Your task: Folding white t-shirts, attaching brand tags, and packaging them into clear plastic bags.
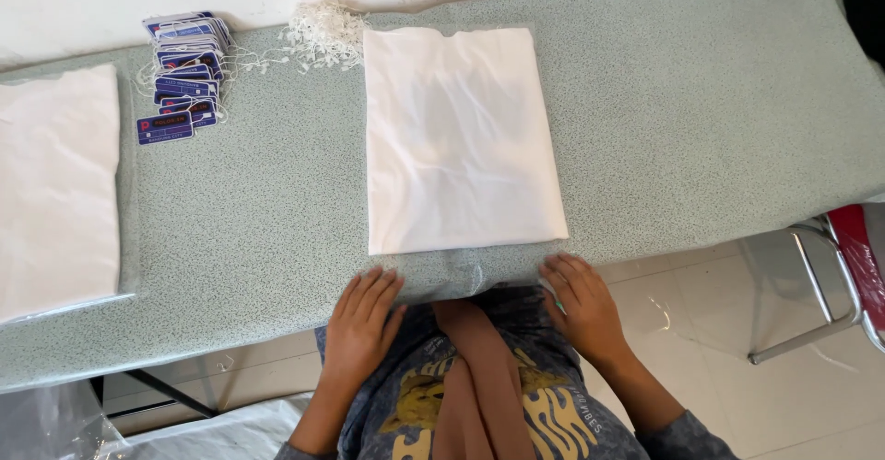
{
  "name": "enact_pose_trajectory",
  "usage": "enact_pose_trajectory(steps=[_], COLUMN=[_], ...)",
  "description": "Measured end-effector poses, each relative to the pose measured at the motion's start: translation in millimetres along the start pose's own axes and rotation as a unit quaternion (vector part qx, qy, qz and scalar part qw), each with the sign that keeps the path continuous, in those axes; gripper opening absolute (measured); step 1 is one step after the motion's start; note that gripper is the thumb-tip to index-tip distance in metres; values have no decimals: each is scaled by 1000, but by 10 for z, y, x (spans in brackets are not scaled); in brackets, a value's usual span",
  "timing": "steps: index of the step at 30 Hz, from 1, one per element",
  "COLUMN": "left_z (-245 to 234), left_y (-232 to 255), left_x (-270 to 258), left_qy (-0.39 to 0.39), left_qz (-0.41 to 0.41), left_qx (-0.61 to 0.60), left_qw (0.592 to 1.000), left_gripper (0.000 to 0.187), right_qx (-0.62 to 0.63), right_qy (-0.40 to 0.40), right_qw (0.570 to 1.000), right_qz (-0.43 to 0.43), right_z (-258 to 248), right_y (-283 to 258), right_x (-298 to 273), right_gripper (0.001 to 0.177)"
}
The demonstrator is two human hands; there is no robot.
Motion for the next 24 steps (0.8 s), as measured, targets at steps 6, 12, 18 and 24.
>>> enact_pose_trajectory(steps=[6,12,18,24], left_z=[-64,-92,-7,80], left_y=[-401,-277,-244,-239], left_x=[69,516,577,622], left_qy=[40,-10,-50,-76], left_qz=[-61,-50,-41,-47], left_qx=[54,39,2,-17], left_qw=[996,998,998,996], left_gripper=[26,47,61,65], right_qx=[43,42,66,53], right_qy=[75,61,46,3], right_qw=[996,996,995,998], right_qz=[34,42,57,38], right_z=[-104,-315,-317,-114], right_y=[31,-35,-55,-163], right_x=[75,352,462,599], right_gripper=[30,38,51,56])
Point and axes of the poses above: each hand's wrist, its own x-axis towards the middle knuckle, its own z-axis out of the palm, y = z × x, the point moved 7 cm from there along x, towards the middle knuckle, and after that the axes turned 12 degrees about -y, right-handed, at the moved point
